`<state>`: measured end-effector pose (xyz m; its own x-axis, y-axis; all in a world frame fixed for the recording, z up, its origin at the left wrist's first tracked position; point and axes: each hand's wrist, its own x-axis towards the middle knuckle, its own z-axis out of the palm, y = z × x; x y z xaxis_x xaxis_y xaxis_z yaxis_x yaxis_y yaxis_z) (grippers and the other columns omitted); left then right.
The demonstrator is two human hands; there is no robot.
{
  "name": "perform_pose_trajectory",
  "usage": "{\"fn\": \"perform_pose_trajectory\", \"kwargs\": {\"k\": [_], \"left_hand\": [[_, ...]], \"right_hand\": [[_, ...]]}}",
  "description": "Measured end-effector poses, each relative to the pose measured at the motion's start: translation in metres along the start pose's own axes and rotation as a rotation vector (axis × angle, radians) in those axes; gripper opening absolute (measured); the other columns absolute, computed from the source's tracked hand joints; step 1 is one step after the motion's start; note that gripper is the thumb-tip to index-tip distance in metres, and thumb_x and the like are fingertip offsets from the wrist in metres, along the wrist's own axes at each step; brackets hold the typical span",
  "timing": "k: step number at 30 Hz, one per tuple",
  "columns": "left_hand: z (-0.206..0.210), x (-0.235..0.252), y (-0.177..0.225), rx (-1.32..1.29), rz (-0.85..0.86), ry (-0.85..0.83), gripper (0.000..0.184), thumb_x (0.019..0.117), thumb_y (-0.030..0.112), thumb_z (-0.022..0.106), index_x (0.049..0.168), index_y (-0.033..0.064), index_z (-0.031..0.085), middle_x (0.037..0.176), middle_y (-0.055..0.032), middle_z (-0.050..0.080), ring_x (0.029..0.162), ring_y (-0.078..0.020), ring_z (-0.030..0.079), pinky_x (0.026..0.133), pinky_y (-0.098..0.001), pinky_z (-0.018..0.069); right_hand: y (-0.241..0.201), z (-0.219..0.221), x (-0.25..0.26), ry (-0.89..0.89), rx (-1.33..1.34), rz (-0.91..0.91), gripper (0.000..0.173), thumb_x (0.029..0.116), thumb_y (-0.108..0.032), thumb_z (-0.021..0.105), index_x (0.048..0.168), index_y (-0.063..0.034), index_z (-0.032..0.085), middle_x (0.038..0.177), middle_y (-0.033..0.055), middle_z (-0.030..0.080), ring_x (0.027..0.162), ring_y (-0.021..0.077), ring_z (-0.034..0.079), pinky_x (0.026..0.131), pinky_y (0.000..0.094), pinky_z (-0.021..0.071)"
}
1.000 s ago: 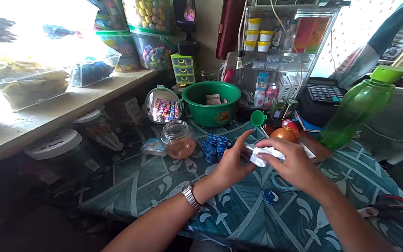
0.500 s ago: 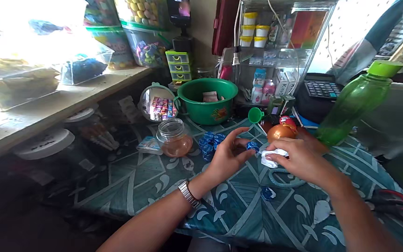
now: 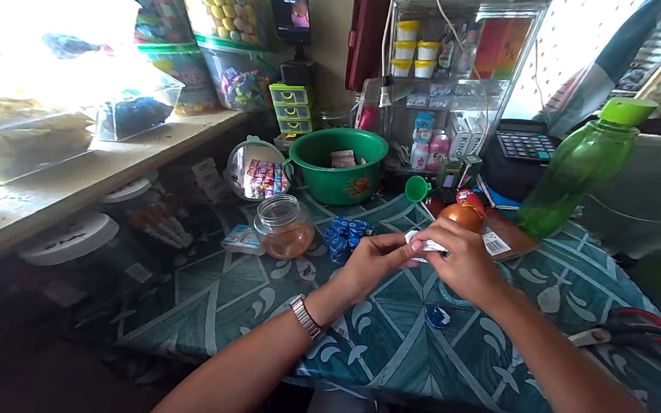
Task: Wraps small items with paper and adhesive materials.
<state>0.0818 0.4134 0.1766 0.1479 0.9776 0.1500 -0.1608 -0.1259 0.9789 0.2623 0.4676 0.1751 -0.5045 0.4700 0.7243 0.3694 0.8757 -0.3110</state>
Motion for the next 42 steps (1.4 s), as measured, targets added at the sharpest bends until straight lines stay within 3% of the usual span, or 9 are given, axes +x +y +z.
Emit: {"fn": "perform_pose_trajectory", "kwargs": {"k": [8,12,15,18,21,25,33,38,42], "left_hand": [[-0.003,0.002,0.002,0.011,-0.034,0.007,0.03,0.0915,-0.003,0.069,0.121,-0.0026,0.064,0.104,-0.0047,0.071,0.094,-0.0117,0.07,0.09,-0.0288,0.0584],[-0.004,0.004,0.002,-0.004,-0.043,0.031,0.032,0.0885,-0.006,0.07,0.118,-0.0003,0.061,0.102,-0.0033,0.069,0.091,-0.0094,0.068,0.088,-0.0262,0.0576],[-0.005,0.002,0.005,-0.059,-0.071,0.022,0.027,0.0964,-0.003,0.062,0.123,-0.0013,0.06,0.105,-0.0035,0.066,0.092,-0.0093,0.068,0.089,-0.0258,0.0577],[-0.006,0.001,0.006,-0.082,-0.096,0.02,0.031,0.1001,0.0,0.058,0.131,-0.0007,0.058,0.111,-0.0045,0.066,0.094,-0.0101,0.067,0.088,-0.0259,0.0575],[-0.008,0.003,0.003,-0.062,-0.073,0.001,0.037,0.0994,-0.002,0.057,0.136,0.0034,0.053,0.113,-0.0038,0.065,0.097,-0.0108,0.067,0.088,-0.0268,0.0574],[-0.006,0.003,0.004,-0.056,-0.087,-0.014,0.041,0.1013,0.0,0.054,0.142,0.0031,0.047,0.115,-0.0053,0.065,0.1,-0.0119,0.066,0.09,-0.0283,0.0563],[-0.007,0.002,0.001,-0.101,-0.041,-0.058,0.02,0.1009,-0.004,0.052,0.117,-0.0018,0.062,0.107,-0.0049,0.071,0.1,-0.0127,0.07,0.097,-0.0303,0.0564],[-0.004,0.003,0.004,-0.123,-0.082,-0.055,0.038,0.1025,-0.003,0.05,0.14,-0.0053,0.047,0.122,-0.0106,0.065,0.106,-0.0163,0.069,0.098,-0.0325,0.0568],[-0.004,0.002,0.007,-0.231,-0.102,-0.028,0.034,0.1044,-0.003,0.046,0.138,-0.0054,0.051,0.119,-0.01,0.068,0.106,-0.016,0.07,0.099,-0.0315,0.0566]], "right_hand": [[0.01,-0.016,0.007,0.127,-0.057,0.096,0.02,0.0967,-0.02,0.069,0.107,-0.0035,0.072,0.097,0.0131,0.071,0.086,0.0257,0.07,0.075,0.0444,0.0585],[0.015,-0.029,0.01,0.193,-0.052,0.132,0.024,0.099,-0.023,0.066,0.11,-0.0039,0.074,0.1,0.0115,0.072,0.089,0.0178,0.07,0.079,0.0321,0.0578],[0.013,-0.032,0.011,0.115,0.059,0.124,0.023,0.1009,-0.017,0.062,0.117,-0.0059,0.074,0.11,0.01,0.07,0.097,0.0141,0.068,0.084,0.0286,0.0572],[0.007,-0.027,0.009,0.007,0.207,0.14,0.029,0.0977,-0.02,0.068,0.123,-0.0069,0.07,0.109,0.0064,0.072,0.091,0.0077,0.069,0.078,0.0241,0.058],[0.004,-0.012,0.005,-0.015,0.2,0.128,0.025,0.0958,-0.024,0.07,0.111,-0.005,0.073,0.1,0.0077,0.07,0.086,0.0098,0.066,0.075,0.024,0.0563],[0.011,-0.016,0.006,0.064,-0.026,0.169,0.024,0.0987,-0.019,0.066,0.113,-0.0012,0.072,0.104,0.016,0.071,0.09,0.0257,0.07,0.078,0.0419,0.059],[-0.001,-0.008,0.004,-0.037,0.201,0.177,0.025,0.0971,-0.027,0.068,0.107,-0.0045,0.074,0.105,0.0105,0.07,0.091,0.0112,0.068,0.079,0.0239,0.0569],[0.007,-0.019,0.006,-0.002,-0.021,0.236,0.019,0.0953,-0.016,0.071,0.106,-0.0012,0.075,0.104,0.0164,0.07,0.089,0.0262,0.069,0.077,0.0422,0.0588],[0.003,-0.017,0.006,0.027,0.063,0.169,0.026,0.0963,-0.023,0.069,0.112,-0.0032,0.071,0.104,0.0129,0.069,0.09,0.0181,0.068,0.077,0.0328,0.0585]]}}
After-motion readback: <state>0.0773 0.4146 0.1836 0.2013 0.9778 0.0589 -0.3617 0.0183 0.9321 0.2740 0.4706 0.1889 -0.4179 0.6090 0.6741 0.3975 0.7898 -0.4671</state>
